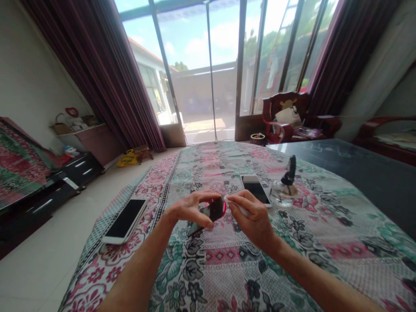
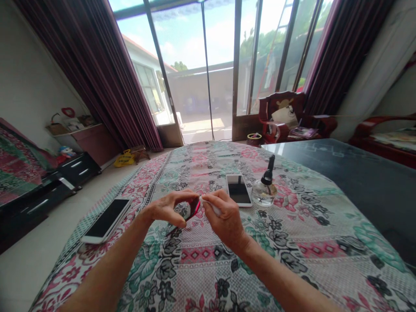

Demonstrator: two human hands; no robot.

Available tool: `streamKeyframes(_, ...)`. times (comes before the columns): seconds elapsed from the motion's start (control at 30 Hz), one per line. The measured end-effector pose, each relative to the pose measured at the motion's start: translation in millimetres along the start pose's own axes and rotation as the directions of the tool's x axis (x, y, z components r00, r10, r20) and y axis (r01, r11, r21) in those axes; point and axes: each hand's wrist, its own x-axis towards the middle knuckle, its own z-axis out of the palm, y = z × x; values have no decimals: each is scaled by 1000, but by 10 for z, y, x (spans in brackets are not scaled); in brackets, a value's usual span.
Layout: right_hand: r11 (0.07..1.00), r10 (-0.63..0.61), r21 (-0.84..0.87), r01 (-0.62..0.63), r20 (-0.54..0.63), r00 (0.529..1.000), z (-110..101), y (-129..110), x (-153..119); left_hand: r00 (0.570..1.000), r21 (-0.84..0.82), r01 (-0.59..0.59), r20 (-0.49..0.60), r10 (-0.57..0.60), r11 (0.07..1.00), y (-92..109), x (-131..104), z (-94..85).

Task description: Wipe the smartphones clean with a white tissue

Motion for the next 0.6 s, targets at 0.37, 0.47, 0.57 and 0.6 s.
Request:
streamKeyframes(0.37, 999, -26, -35, 26, -1, 1000, 183, 105, 323, 998, -47, -54, -40, 52, 997, -35, -34, -120)
streamKeyframes(0.47, 999, -19, -26, 20, 13, 1000, 280, 41, 418, 994, -99, -67, -88, 58, 993, -58, -62, -186)
streamKeyframes(0.57, 999, -16, 42, 12, 99, 995, 270, -48, 475, 989, -129, -56, -141, 38, 990, -105, -71, -226)
streamKeyframes(0.6, 997, -9, 72, -1, 139, 990, 245, -59, 485, 988, -127, -37, -155, 17, 991, -122, -66, -230)
